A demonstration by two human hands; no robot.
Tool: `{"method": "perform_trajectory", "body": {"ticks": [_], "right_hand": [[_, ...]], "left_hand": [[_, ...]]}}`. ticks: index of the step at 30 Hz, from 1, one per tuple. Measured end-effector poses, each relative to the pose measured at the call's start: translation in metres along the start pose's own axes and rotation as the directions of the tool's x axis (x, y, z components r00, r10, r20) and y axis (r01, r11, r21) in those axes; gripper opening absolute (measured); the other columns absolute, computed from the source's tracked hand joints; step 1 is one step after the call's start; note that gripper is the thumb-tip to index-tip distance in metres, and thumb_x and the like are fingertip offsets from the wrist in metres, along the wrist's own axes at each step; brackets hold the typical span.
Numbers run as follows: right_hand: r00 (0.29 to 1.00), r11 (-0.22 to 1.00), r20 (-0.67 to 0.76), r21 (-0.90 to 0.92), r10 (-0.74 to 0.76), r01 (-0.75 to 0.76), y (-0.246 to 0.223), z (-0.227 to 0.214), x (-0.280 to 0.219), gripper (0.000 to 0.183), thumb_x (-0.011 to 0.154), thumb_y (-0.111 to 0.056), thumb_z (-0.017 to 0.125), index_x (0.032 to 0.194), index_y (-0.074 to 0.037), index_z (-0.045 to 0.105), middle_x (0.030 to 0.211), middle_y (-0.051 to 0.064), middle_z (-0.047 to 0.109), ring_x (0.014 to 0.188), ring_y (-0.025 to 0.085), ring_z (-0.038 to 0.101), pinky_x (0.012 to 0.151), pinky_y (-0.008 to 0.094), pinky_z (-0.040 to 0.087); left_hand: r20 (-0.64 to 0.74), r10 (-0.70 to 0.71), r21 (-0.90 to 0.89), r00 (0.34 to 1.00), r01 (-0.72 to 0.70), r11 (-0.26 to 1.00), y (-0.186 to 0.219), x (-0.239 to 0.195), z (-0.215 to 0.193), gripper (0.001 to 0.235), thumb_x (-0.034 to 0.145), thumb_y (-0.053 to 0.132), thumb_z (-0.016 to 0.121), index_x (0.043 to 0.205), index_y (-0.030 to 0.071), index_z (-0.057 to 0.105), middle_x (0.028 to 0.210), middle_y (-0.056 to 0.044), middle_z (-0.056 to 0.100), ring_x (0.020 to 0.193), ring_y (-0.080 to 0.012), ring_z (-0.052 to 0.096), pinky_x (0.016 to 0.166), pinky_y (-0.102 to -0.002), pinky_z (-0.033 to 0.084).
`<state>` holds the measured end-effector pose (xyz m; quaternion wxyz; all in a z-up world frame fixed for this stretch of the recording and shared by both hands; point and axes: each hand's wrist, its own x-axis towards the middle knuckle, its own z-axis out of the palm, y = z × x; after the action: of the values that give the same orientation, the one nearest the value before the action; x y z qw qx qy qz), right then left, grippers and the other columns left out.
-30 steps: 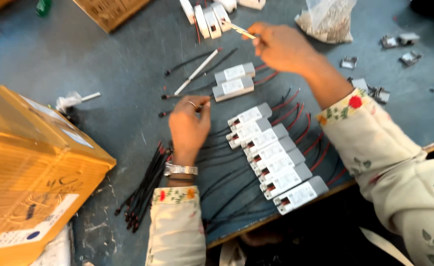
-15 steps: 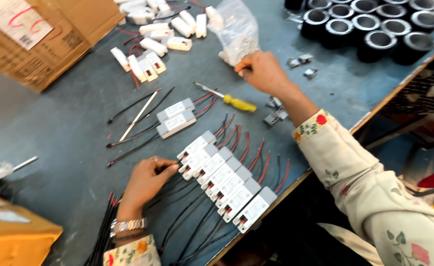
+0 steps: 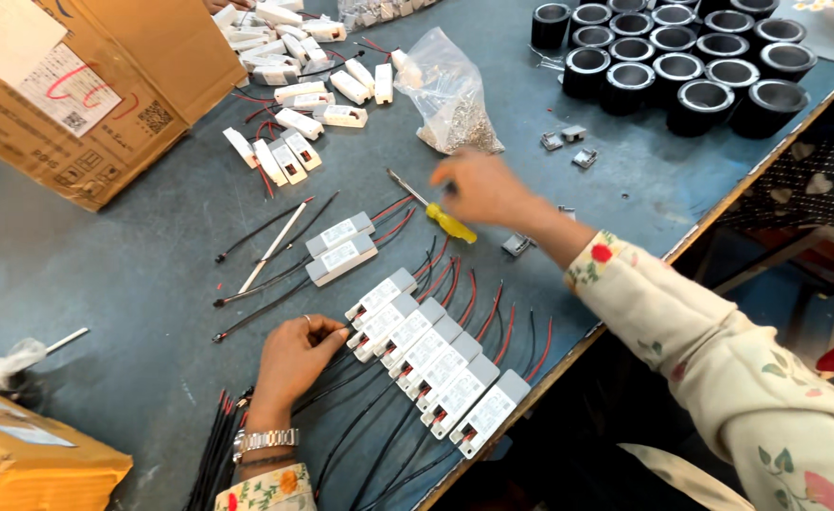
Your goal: The person assembles electronic components into white rectangular housings using a screwdriver and by hand, fitting wire connectors and securing parts on a workbench.
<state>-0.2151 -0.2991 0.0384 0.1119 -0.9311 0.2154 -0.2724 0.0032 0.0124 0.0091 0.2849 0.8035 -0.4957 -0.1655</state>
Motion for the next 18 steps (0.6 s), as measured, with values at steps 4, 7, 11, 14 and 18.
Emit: {"method": "perform_trajectory", "body": {"ticks": [4, 7, 11, 14, 18], "right_hand": [[0.953, 0.908, 0.098, 0.345, -0.288, 0.239, -0.087, 0.032, -0.010, 0.022, 0.077, -0.016, 0.074, 0.098, -0.010, 0.075, 0.102, 0.010, 0.067, 0.095, 0.030, 0.069, 0.081, 0.041, 0.055], [0.911, 0.864, 0.192, 0.435, -0.365, 0.254, -0.118, 0.065, -0.014, 0.024, 0.084, -0.019, 0.075, 0.105, -0.009, 0.072, 0.112, 0.009, 0.067, 0.100, 0.030, 0.069, 0.086, 0.040, 0.054], [0.839, 0.818, 0.009, 0.230, -0.544, 0.528, -0.124, 0.098, -0.020, 0.023, 0.087, -0.018, 0.068, 0.108, -0.010, 0.074, 0.130, 0.008, 0.067, 0.119, 0.031, 0.065, 0.098, 0.042, 0.054], [0.799, 0.795, 0.065, 0.177, -0.598, 0.580, -0.122, 0.097, -0.030, 0.033, 0.088, -0.016, 0.062, 0.119, -0.008, 0.070, 0.139, 0.012, 0.063, 0.124, 0.033, 0.063, 0.097, 0.042, 0.055], [0.786, 0.796, 0.147, 0.204, -0.601, 0.570, -0.138, 0.082, -0.043, 0.043, 0.093, -0.010, 0.055, 0.135, -0.004, 0.061, 0.142, 0.018, 0.059, 0.129, 0.035, 0.060, 0.095, 0.041, 0.054]], "left_hand": [[-0.029, -0.067, 0.016, 0.997, 0.067, 0.998, 0.012, -0.002, 0.000, 0.028, 0.079, 0.037, 0.076, 0.085, 0.010, 0.081, 0.069, -0.006, 0.076, 0.060, -0.0195, 0.071, 0.060, -0.035, 0.051], [-0.063, -0.102, 0.062, 0.993, 0.106, 0.992, 0.020, -0.003, 0.001, 0.031, 0.079, 0.041, 0.076, 0.082, 0.011, 0.081, 0.066, -0.007, 0.075, 0.060, -0.0212, 0.070, 0.060, -0.037, 0.051], [-0.074, -0.122, 0.107, 0.990, 0.130, 0.986, 0.020, -0.001, 0.001, 0.033, 0.078, 0.044, 0.074, 0.082, 0.012, 0.080, 0.067, -0.008, 0.074, 0.062, -0.0240, 0.071, 0.062, -0.039, 0.052], [-0.077, -0.121, 0.125, 0.990, 0.130, 0.984, 0.015, 0.001, 0.005, 0.033, 0.078, 0.045, 0.073, 0.083, 0.013, 0.081, 0.069, -0.008, 0.075, 0.066, -0.0265, 0.072, 0.063, -0.041, 0.053], [-0.063, -0.164, 0.174, 0.984, 0.172, 0.970, 0.007, 0.005, 0.007, 0.037, 0.079, 0.046, 0.073, 0.084, 0.010, 0.078, 0.073, -0.010, 0.076, 0.071, -0.0292, 0.073, 0.066, -0.043, 0.053]]}}
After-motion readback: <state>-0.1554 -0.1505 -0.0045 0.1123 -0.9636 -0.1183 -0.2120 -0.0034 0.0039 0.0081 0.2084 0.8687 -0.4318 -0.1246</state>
